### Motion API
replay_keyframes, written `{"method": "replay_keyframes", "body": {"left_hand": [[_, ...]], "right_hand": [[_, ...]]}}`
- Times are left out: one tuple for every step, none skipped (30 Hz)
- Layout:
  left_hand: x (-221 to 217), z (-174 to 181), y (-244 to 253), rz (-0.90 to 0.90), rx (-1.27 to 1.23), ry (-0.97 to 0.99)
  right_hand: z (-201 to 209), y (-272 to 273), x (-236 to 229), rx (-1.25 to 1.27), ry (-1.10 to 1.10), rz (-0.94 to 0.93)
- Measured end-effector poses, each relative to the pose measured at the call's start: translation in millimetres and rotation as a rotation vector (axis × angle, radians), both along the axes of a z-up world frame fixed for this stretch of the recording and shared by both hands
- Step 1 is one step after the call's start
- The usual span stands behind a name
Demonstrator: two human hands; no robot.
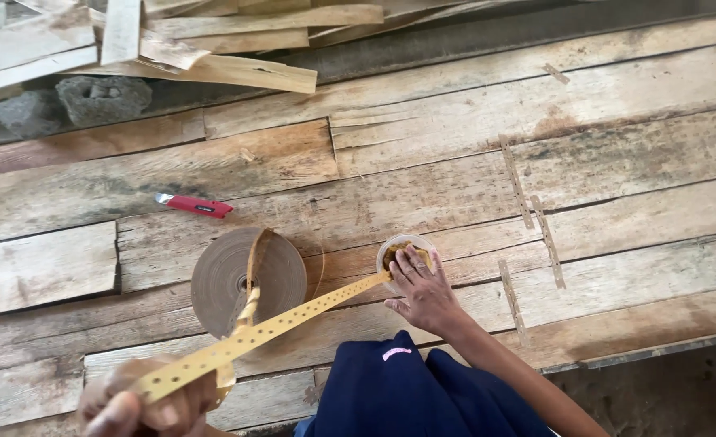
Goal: Applying glue to thin, flexible wooden strips and pressing them onto a wooden board to create a bonded surface.
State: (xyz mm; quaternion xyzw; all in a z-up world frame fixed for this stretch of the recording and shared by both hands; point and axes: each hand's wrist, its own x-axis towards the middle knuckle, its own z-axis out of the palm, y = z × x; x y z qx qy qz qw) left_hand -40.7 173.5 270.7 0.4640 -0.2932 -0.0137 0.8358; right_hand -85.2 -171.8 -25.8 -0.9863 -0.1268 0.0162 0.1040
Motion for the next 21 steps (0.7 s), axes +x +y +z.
{"method": "replay_keyframes", "body": {"left_hand": [[-3.8, -1.8, -0.4, 0.003, -0.003, -0.010], [-7.4, -3.3, -0.8, -0.016, -0.046, -0.037], [-10.5, -5.4, -1.3, -0.037, -0.091, -0.067], [-17.7, -5.3, -1.0, -0.034, -0.096, -0.079], [-26.1, -5.4, -1.1, -0.005, -0.067, -0.002], [-34.2, -5.9, -1.0, 0.025, -0.039, 0.075], [-34.6, -7.5, 3.2, 0.032, -0.042, 0.069], [-34.7, -9.5, 7.5, -0.061, -0.035, 0.024], [-35.4, -11.7, 11.8, -0.154, -0.027, -0.017], [-37.2, -19.2, 18.9, -0.148, -0.029, -0.020], [-38.5, -26.6, 25.6, -0.150, 0.160, -0.107], [-39.6, -34.1, 32.2, -0.150, 0.351, -0.193], [-43.6, -26.4, 26.5, -0.142, 0.349, -0.196], [-47.5, -18.7, 20.8, -0.292, 0.428, -0.077], [-51.2, -11.3, 15.2, -0.442, 0.504, 0.043], [-49.6, -27.3, 6.1, -0.435, 0.502, 0.041], [-47.0, -42.7, -3.3, -0.529, 0.623, 0.185], [-43.9, -57.6, -13.3, -0.623, 0.741, 0.332], [-42.7, -77.8, -21.3, -0.617, 0.740, 0.325], [-41.0, -97.9, -29.8, -0.601, 0.965, 0.178], [-39.2, -118.2, -37.9, -0.578, 1.186, 0.026]], "right_hand": [[1.5, 2.1, -1.7, -0.003, -0.010, 0.003], [3.1, 4.2, -3.2, 0.045, -0.096, -0.015], [4.8, 5.8, -3.9, 0.091, -0.185, -0.033], [4.4, 8.5, -3.4, 0.086, -0.196, -0.029], [3.7, 11.2, -4.6, 0.143, -0.266, -0.062], [2.7, 14.1, -5.5, 0.200, -0.335, -0.095], [3.9, 15.3, -5.9, 0.198, -0.340, -0.087], [4.7, 16.8, -5.9, 0.235, -0.321, -0.093], [5.2, 18.4, -7.7, 0.271, -0.297, -0.099], [11.4, 19.5, -8.5, 0.270, -0.299, -0.092], [17.9, 20.2, -8.8, 0.311, -0.271, -0.118], [24.3, 20.9, -9.0, 0.351, -0.243, -0.144], [29.4, 17.0, -4.4, 0.349, -0.246, -0.136], [34.4, 13.1, 0.3, 0.259, -0.446, -0.143], [39.2, 9.4, 5.2, 0.168, -0.645, -0.151], [39.8, 3.9, 9.9, 0.168, -0.648, -0.143], [40.9, -1.8, 15.0, 0.085, -0.722, -0.236], [42.5, -8.0, 20.5, 0.002, -0.795, -0.330], [57.8, -5.8, 25.5, 0.002, -0.803, -0.326], [73.2, -3.8, 30.4, 0.227, -0.731, -0.343], [88.1, -1.2, 34.4, 0.450, -0.651, -0.356]]}}
